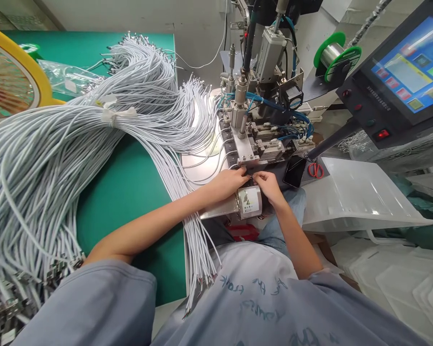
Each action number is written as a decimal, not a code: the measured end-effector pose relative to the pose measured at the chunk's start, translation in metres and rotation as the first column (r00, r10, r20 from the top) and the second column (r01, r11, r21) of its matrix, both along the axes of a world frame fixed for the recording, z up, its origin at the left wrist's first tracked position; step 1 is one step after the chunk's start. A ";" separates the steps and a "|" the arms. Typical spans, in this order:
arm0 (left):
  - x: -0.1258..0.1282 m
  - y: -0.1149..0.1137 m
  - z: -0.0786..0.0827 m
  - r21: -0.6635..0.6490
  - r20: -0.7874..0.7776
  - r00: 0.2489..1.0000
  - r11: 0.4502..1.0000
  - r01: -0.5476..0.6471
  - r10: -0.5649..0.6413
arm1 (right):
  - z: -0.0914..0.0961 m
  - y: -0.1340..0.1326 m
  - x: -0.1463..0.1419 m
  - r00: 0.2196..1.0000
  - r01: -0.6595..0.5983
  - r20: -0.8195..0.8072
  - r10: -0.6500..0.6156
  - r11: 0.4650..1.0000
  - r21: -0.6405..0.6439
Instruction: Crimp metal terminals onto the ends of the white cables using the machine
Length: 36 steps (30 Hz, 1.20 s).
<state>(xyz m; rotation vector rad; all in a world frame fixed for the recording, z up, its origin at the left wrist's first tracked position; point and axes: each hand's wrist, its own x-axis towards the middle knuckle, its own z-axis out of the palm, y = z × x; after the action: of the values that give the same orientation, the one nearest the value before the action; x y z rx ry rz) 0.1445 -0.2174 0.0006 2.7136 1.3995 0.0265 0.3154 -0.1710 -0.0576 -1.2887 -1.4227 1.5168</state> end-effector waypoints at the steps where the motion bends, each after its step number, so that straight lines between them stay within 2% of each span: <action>1: 0.000 0.000 0.001 0.002 -0.013 1.000 1.000 0.006 -0.006 | -0.001 0.000 0.000 1.000 0.002 -0.003 -0.002 1.000 0.009; 8: 0.001 -0.002 -0.001 0.030 -0.023 1.000 0.999 0.018 -0.017 | -0.001 0.001 -0.001 0.999 0.029 -0.034 -0.028 0.999 0.030; 12: 0.002 -0.002 -0.003 0.046 -0.055 0.998 0.999 -0.003 0.006 | -0.002 0.004 -0.002 0.999 -0.047 0.020 0.046 0.998 0.042; 16: 0.002 0.000 0.004 0.018 -0.087 0.996 1.000 -0.021 0.022 | -0.005 0.006 -0.003 0.990 -0.128 0.064 0.123 0.988 0.086; 20: -0.001 0.000 0.015 -0.040 -0.108 0.989 0.993 -0.110 0.106 | -0.006 0.010 -0.001 0.983 -0.162 0.107 0.148 0.977 0.137; 21: -0.002 0.000 0.016 -0.046 -0.100 0.987 0.991 -0.129 0.124 | -0.005 0.011 0.001 0.983 -0.145 0.139 0.122 0.975 0.170; 23: -0.003 -0.002 0.017 -0.039 -0.085 0.985 0.988 -0.152 0.149 | -0.001 0.006 0.005 0.979 -0.036 0.203 -0.021 0.960 0.276; 24: -0.004 -0.002 0.016 -0.028 -0.085 0.984 0.986 -0.162 0.159 | 0.002 -0.001 0.008 0.969 0.053 0.211 -0.132 0.937 0.344; 26: -0.004 -0.003 0.016 -0.002 -0.104 0.973 0.978 -0.207 0.206 | 0.010 -0.024 0.011 0.927 0.235 0.157 -0.340 0.855 0.462; 27: -0.004 -0.003 0.016 0.007 -0.119 0.963 0.970 -0.244 0.243 | 0.014 -0.040 0.011 0.909 0.295 0.116 -0.399 0.816 0.498; 28: -0.003 -0.002 0.016 0.010 -0.132 0.951 0.960 -0.281 0.280 | 0.017 -0.058 0.010 0.911 0.305 0.089 -0.403 0.803 0.511; 29: -0.003 -0.002 0.016 0.009 -0.140 0.940 0.950 -0.312 0.310 | 0.019 -0.076 0.007 0.928 0.264 0.097 -0.359 0.819 0.509; 30: -0.003 -0.002 0.016 0.006 -0.143 0.933 0.943 -0.333 0.330 | 0.019 -0.094 0.002 0.965 0.133 0.137 -0.222 0.872 0.471; 31: -0.003 -0.001 0.017 0.001 -0.142 0.930 0.939 -0.344 0.340 | 0.018 -0.110 -0.004 0.983 -0.046 0.180 -0.027 0.921 0.388; 32: -0.002 -0.001 0.017 -0.003 -0.139 0.930 0.939 -0.345 0.341 | 0.016 -0.124 -0.011 0.962 -0.240 0.195 0.192 0.934 0.265; 33: -0.002 -0.001 0.018 -0.005 -0.136 0.931 0.939 -0.344 0.340 | 0.012 -0.134 -0.019 0.914 -0.388 0.182 0.362 0.911 0.140; 34: -0.002 -0.001 0.018 -0.005 -0.135 0.930 0.939 -0.345 0.341 | 0.007 -0.141 -0.026 0.865 -0.490 0.155 0.478 0.870 0.049; 36: -0.002 -0.002 0.020 -0.004 -0.144 0.926 0.936 -0.353 0.349 | -0.003 -0.146 -0.038 0.794 -0.601 0.064 0.605 0.796 -0.071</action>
<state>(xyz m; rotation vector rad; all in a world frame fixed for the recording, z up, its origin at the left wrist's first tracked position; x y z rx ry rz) 0.1429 -0.2192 0.0203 2.4441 1.8934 -0.1651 0.2774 -0.3172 -0.0608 -0.9658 -1.9945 1.9262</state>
